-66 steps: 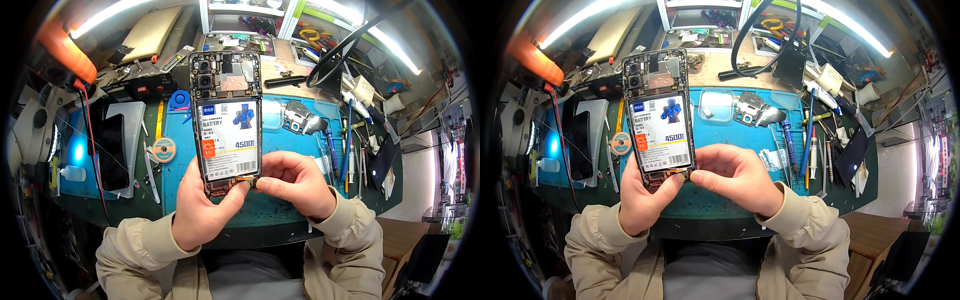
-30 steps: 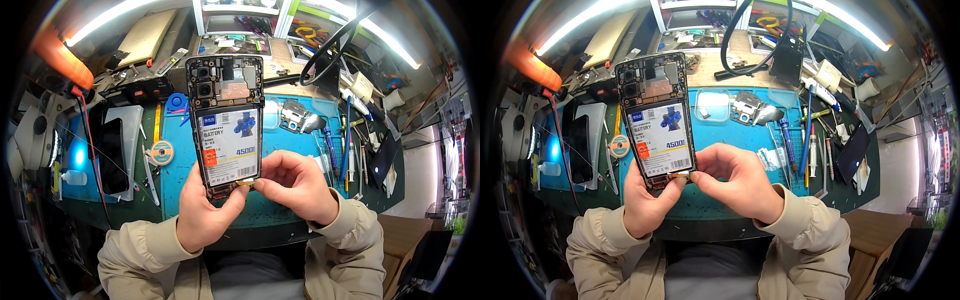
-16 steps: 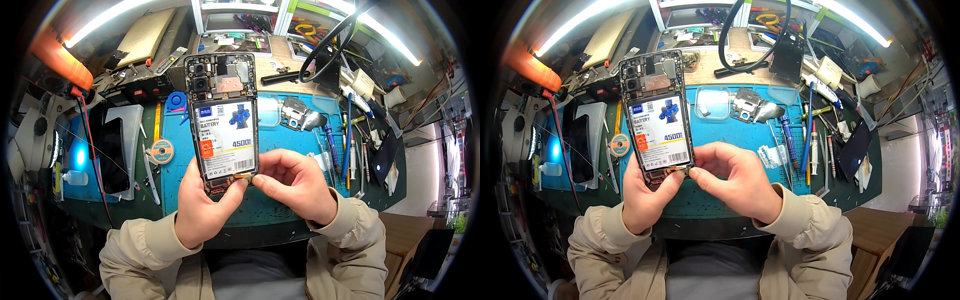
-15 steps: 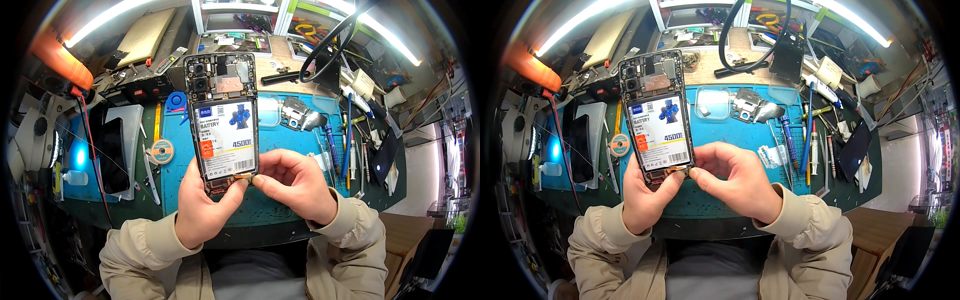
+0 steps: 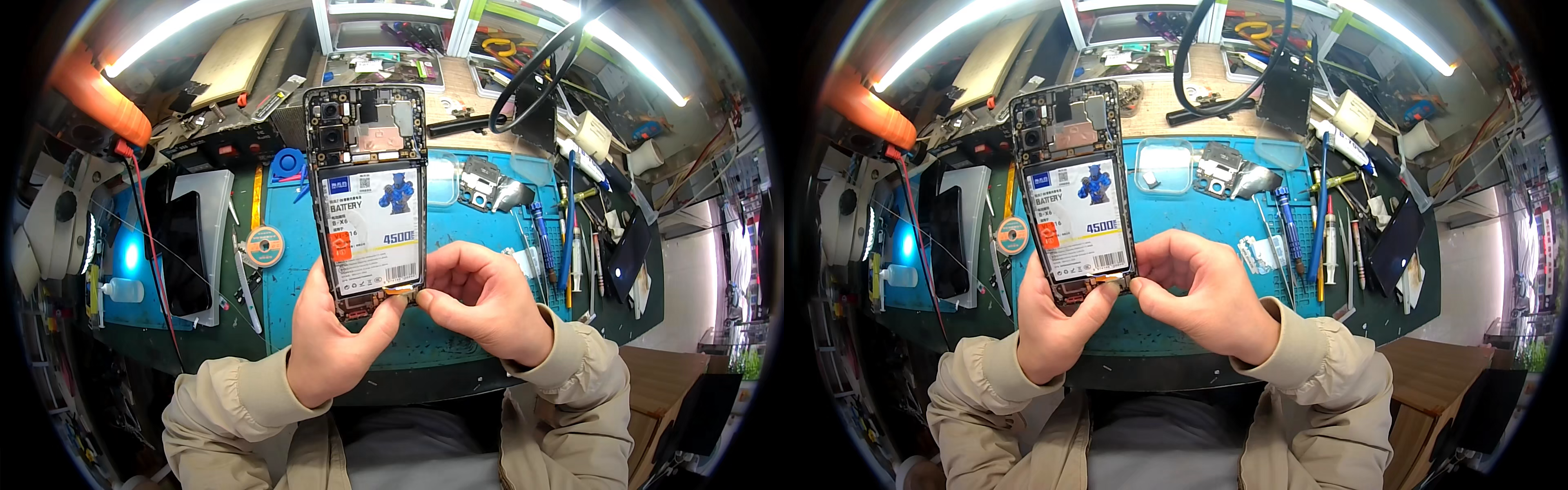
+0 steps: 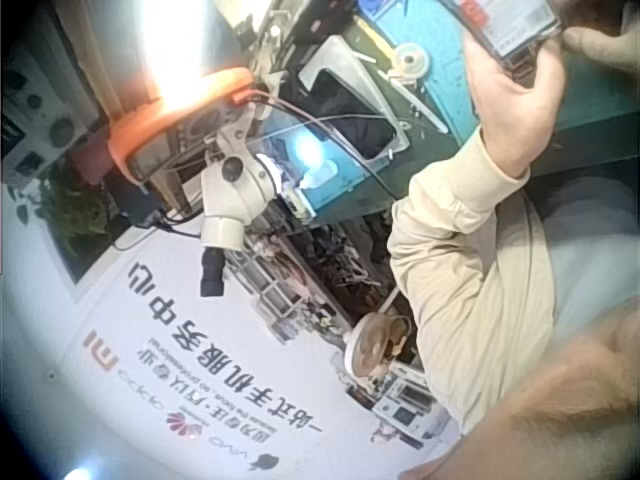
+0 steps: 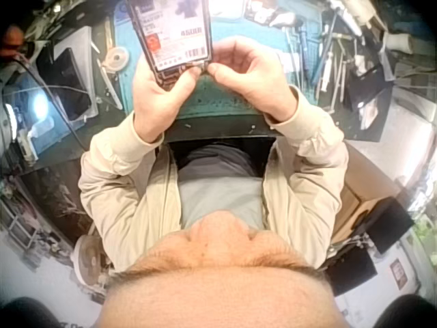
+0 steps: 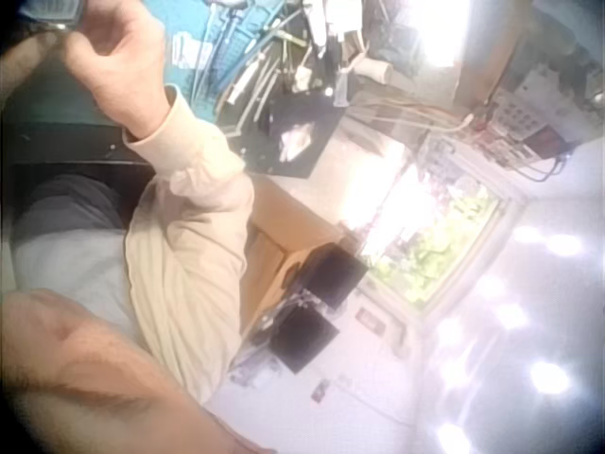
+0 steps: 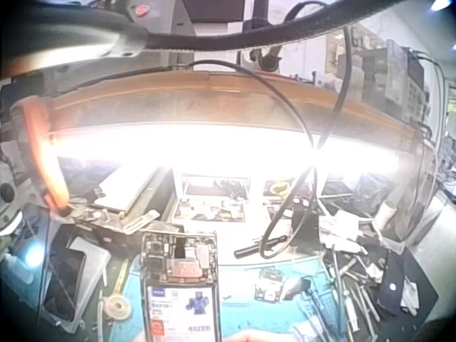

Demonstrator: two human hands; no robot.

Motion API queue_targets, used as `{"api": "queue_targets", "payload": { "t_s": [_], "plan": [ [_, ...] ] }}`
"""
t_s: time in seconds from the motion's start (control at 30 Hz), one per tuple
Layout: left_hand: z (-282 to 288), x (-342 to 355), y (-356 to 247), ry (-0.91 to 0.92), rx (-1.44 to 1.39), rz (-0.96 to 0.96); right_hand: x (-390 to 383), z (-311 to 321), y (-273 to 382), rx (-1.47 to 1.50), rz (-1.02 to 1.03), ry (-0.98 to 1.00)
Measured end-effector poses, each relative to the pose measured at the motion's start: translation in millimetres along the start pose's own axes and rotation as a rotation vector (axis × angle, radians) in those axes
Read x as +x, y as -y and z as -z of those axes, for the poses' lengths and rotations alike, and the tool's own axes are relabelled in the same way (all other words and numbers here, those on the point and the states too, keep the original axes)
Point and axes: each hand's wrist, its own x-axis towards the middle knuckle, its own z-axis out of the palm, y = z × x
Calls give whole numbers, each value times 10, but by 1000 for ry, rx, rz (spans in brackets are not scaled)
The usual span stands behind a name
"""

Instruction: The person works on a disassembled smartphone, using tweezers to connect a small ribbon cable to the motherboard. They then place the back cover onto the device and briefly test the screen. Finally, they pick up a different smartphone and interact with its touchscreen.

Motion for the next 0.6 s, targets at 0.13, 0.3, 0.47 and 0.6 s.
{"api": "queue_targets", "payload": {
  "t_s": [0.13,0.3,0.47,0.6],
  "plan": [
    [7,5,7,-3,-17,-14,4,-34,32,23,3,-2],
    [6,13,28,-7,-32,-2,12,4,58,0,-51,22],
    [9,4,25,14,-58,40,5,12,38,-13,-57,25],
    [21,46,59,38,-92,34,15,12,38,35,-66,17]
  ]
}}
